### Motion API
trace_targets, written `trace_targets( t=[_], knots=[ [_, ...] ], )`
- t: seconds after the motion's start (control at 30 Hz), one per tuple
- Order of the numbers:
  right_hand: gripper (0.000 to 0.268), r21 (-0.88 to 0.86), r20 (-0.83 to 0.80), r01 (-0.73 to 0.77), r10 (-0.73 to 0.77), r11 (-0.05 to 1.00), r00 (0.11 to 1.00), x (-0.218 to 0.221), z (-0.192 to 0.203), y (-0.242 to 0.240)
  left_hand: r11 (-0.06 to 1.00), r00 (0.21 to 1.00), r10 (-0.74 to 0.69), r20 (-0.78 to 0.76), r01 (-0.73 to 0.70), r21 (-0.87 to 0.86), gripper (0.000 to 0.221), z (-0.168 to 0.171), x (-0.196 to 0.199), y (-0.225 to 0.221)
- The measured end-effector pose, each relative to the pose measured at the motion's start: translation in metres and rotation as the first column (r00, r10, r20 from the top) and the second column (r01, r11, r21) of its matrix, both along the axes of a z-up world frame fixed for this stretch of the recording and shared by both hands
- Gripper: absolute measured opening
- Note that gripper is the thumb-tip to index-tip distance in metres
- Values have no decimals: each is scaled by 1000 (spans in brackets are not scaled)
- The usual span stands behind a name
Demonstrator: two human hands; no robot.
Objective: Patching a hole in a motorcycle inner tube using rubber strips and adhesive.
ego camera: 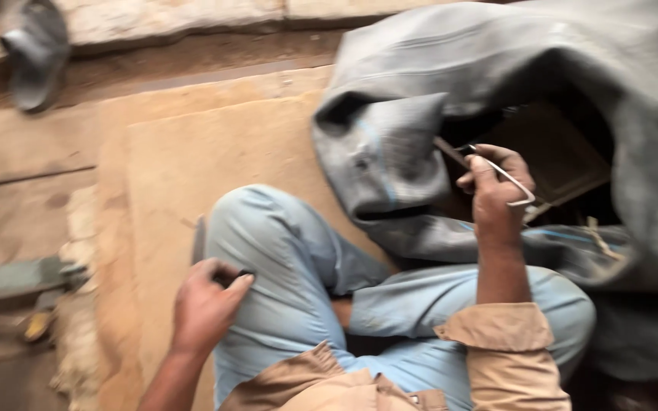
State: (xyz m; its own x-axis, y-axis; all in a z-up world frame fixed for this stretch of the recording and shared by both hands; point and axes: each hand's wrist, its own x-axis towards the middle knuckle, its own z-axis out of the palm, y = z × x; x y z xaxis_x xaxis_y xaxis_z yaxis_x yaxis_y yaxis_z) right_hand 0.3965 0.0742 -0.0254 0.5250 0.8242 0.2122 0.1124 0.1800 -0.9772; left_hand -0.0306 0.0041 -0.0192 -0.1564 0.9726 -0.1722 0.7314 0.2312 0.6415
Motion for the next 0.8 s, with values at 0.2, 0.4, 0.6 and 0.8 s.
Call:
trace_targets(
  t=[0.2, 0.4, 0.6, 0.8],
  knots=[
    [21, -107, 329, 79, -40, 991, 943, 12, 37, -20, 960, 928, 191, 321, -109, -257, 25, -5, -5, 5],
    [21, -280, 805, 96, 179, 955, 566, 20, 30, -34, 986, 817, 142, 560, -66, -154, 16, 23, 17, 17],
    [25, -824, 449, 92, 546, 558, 707, -13, 58, -36, 992, 701, 112, 704, -45, -114, 13, 36, 54, 33],
    [30, -843, 495, 126, 661, 524, 563, -13, 13, -37, 1000, 597, 5, 802, 21, -22, 12, 30, 87, 45]
  ],
)
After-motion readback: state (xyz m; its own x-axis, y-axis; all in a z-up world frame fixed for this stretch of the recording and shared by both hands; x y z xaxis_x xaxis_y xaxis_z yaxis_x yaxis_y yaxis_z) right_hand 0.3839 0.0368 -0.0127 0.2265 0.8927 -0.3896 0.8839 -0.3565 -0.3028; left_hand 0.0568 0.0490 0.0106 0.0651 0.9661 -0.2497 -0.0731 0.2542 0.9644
